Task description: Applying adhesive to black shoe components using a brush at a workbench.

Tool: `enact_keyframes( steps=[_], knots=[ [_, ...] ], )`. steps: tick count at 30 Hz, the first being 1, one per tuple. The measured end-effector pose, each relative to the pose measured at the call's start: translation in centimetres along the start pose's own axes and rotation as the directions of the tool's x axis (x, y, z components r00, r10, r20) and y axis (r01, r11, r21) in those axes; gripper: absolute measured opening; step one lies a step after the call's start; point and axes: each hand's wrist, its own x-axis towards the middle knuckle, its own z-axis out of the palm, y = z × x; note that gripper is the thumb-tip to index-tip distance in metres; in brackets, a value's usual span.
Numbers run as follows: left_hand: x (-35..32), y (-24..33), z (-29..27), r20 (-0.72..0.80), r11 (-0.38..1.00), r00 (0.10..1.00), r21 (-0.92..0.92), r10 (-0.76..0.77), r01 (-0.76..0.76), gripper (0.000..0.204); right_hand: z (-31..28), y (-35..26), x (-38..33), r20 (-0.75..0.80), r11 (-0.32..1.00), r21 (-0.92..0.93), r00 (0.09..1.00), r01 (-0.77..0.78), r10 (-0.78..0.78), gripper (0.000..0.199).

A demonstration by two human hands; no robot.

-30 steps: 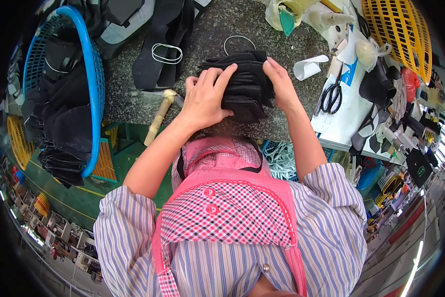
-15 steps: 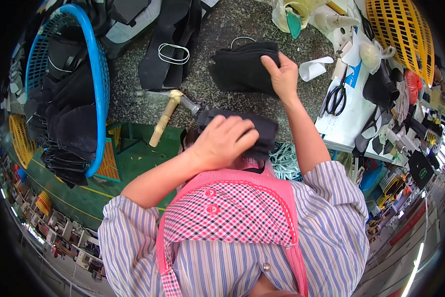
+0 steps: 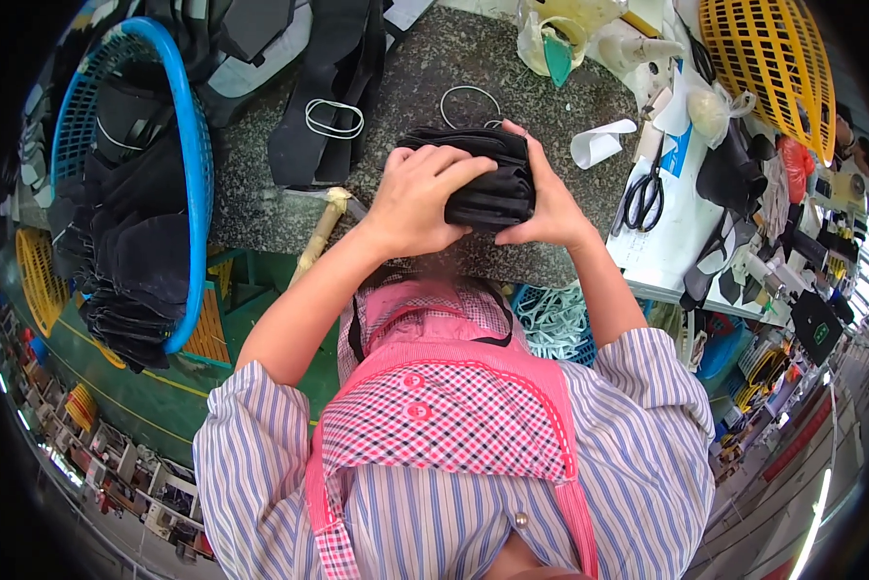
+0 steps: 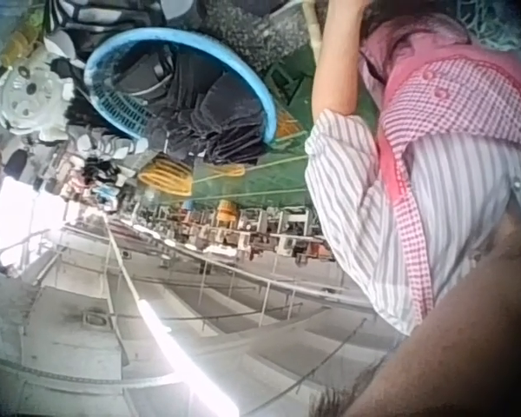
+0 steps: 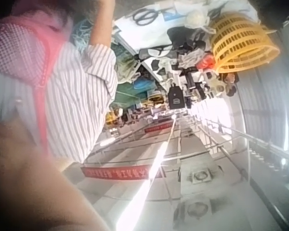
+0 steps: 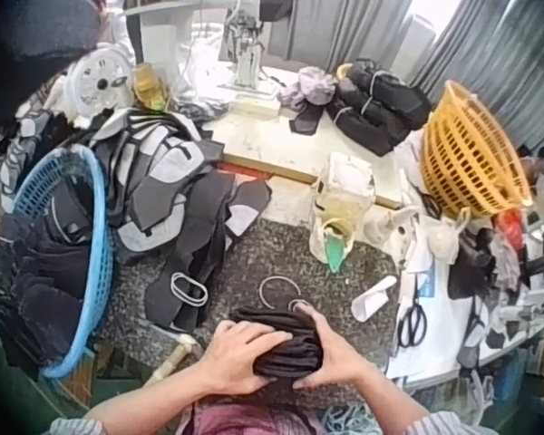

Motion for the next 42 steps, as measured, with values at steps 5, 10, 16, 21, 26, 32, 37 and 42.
enact_keyframes(
  steps=[5,10,16,21,26,32,37,42],
  knots=[
    [3.3,2.1,-5.6,0.021,0.976,0.987,0.145,0.16,-0.162,0.068,1.3,-2.0,-1.1,-0.273,0.863,0.497,0.96,0.089,0.059,0.095],
    [3.1,-1.6,-1.8,-0.341,0.977,0.92,0.017,-0.193,0.212,0.074,5.5,2.6,-0.1,-0.426,0.39,0.87,0.856,0.301,0.291,0.063],
    [-1.0,-1.2,0.6,-0.19,0.956,0.938,-0.107,-0.29,0.274,0.089,8.2,-1.1,0.0,-0.545,0.692,0.667,0.815,0.276,0.199,0.061],
    [-2.4,-1.1,-1.1,-0.291,0.883,0.834,-0.158,-0.469,0.442,0.123,6.9,-2.4,-0.9,-0.029,0.932,0.354,0.997,0.079,-0.073,0.068],
    [-2.8,-2.5,0.0,-0.471,0.845,0.723,-0.099,-0.505,0.526,0.114,0.2,1.5,3.0,-0.545,0.914,-0.36,0.752,0.188,-0.37,0.036],
    [-2.0,-2.2,0.9,-0.554,0.877,0.754,0.085,-0.353,0.473,0.105,-6.2,4.0,8.6,-0.552,0.58,-0.797,0.588,-0.166,-0.591,0.023],
    [-1.5,-1.8,-0.3,-0.55,0.926,0.802,0.126,-0.233,0.355,0.096,-10.0,3.6,9.4,-0.699,0.785,-0.618,0.491,-0.048,-0.52,0.01],
    [0.9,0.9,-4.4,-0.284,0.967,0.925,-0.066,-0.253,0.245,0.097,-11.2,4.4,7.9,-0.61,0.888,-0.424,0.669,0.177,-0.425,0.009]
  ],
)
